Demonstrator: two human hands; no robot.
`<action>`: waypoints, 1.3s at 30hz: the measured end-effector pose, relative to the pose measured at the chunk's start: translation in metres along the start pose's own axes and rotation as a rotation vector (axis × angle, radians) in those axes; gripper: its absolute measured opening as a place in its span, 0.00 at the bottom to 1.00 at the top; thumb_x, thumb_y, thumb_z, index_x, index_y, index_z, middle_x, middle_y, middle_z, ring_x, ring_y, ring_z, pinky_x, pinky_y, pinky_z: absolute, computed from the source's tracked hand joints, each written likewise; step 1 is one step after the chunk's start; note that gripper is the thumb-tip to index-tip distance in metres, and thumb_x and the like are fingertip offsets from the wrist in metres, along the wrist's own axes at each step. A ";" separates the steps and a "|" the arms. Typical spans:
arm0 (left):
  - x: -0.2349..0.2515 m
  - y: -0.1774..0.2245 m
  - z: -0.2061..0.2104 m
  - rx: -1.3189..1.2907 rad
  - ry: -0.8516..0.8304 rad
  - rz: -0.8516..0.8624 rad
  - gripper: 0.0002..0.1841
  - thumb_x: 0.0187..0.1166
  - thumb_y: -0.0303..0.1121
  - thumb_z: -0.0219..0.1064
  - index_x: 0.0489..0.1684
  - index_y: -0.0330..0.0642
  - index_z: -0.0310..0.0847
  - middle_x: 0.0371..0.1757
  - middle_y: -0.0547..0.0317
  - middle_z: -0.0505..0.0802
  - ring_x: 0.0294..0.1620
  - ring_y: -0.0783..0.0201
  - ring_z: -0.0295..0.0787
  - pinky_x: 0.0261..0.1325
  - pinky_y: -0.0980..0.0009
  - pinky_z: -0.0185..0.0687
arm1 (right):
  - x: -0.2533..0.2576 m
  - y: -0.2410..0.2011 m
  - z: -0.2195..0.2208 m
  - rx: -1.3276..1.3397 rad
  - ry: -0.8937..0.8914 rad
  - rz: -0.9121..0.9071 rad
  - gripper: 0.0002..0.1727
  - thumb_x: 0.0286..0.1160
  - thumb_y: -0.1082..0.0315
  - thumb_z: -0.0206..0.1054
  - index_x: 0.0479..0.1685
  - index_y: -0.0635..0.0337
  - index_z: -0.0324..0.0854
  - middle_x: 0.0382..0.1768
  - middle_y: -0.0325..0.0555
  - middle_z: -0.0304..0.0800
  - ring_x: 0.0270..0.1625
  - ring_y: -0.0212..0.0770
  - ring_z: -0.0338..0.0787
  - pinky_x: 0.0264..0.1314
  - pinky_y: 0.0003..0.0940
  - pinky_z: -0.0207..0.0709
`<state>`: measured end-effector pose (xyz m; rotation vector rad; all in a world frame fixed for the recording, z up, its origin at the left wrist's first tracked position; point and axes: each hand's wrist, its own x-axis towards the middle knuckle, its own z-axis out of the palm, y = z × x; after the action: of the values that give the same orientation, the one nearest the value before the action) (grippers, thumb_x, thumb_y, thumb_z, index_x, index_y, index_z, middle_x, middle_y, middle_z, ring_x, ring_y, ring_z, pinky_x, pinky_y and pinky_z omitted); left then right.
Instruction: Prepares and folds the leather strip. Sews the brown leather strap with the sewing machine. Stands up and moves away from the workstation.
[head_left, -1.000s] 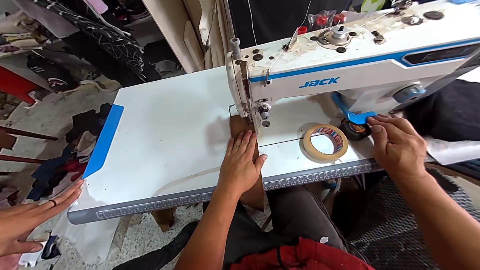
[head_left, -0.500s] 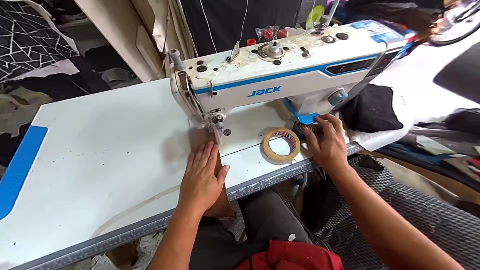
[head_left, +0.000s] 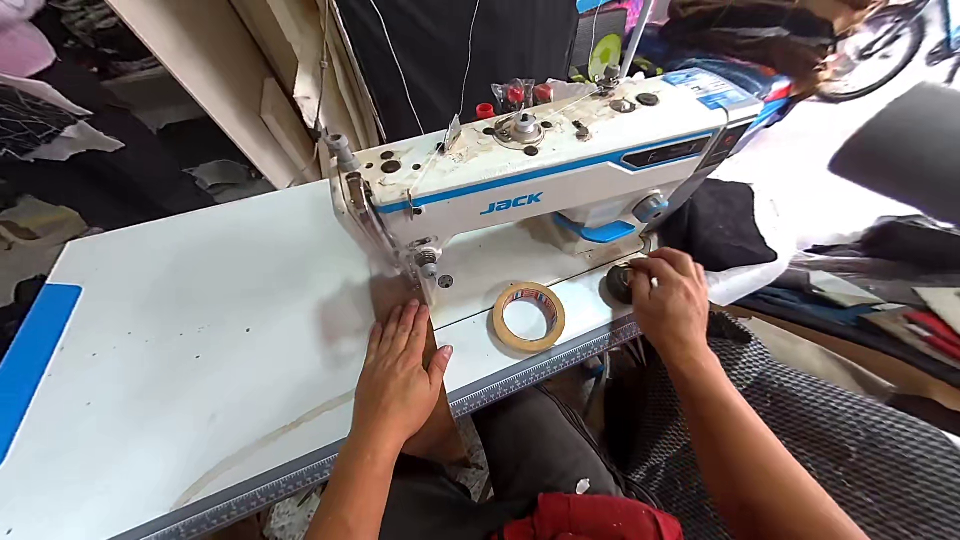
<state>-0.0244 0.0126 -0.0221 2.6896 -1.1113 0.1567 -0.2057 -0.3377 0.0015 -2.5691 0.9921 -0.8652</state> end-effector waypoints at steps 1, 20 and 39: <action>0.000 0.000 0.000 0.005 -0.005 -0.002 0.42 0.86 0.67 0.35 0.93 0.48 0.60 0.94 0.60 0.63 0.96 0.56 0.50 0.95 0.46 0.42 | 0.006 0.008 -0.002 -0.045 -0.002 0.024 0.18 0.84 0.62 0.57 0.53 0.60 0.91 0.67 0.59 0.86 0.72 0.67 0.80 0.71 0.70 0.71; 0.000 0.004 -0.008 0.011 -0.073 -0.038 0.39 0.89 0.64 0.39 0.94 0.50 0.57 0.96 0.62 0.59 0.97 0.59 0.46 0.96 0.48 0.36 | -0.008 0.004 0.037 0.085 0.005 -0.319 0.25 0.86 0.58 0.49 0.67 0.60 0.87 0.72 0.54 0.87 0.74 0.57 0.84 0.76 0.58 0.74; -0.001 0.005 -0.009 0.019 -0.102 -0.049 0.40 0.88 0.66 0.38 0.96 0.52 0.53 0.96 0.65 0.57 0.97 0.61 0.43 0.97 0.49 0.34 | -0.009 0.004 0.038 0.135 -0.002 -0.270 0.25 0.84 0.59 0.49 0.67 0.59 0.87 0.73 0.53 0.86 0.73 0.55 0.85 0.71 0.55 0.78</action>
<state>-0.0285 0.0117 -0.0127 2.7660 -1.0760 0.0218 -0.1901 -0.3334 -0.0338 -2.6225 0.5708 -0.9597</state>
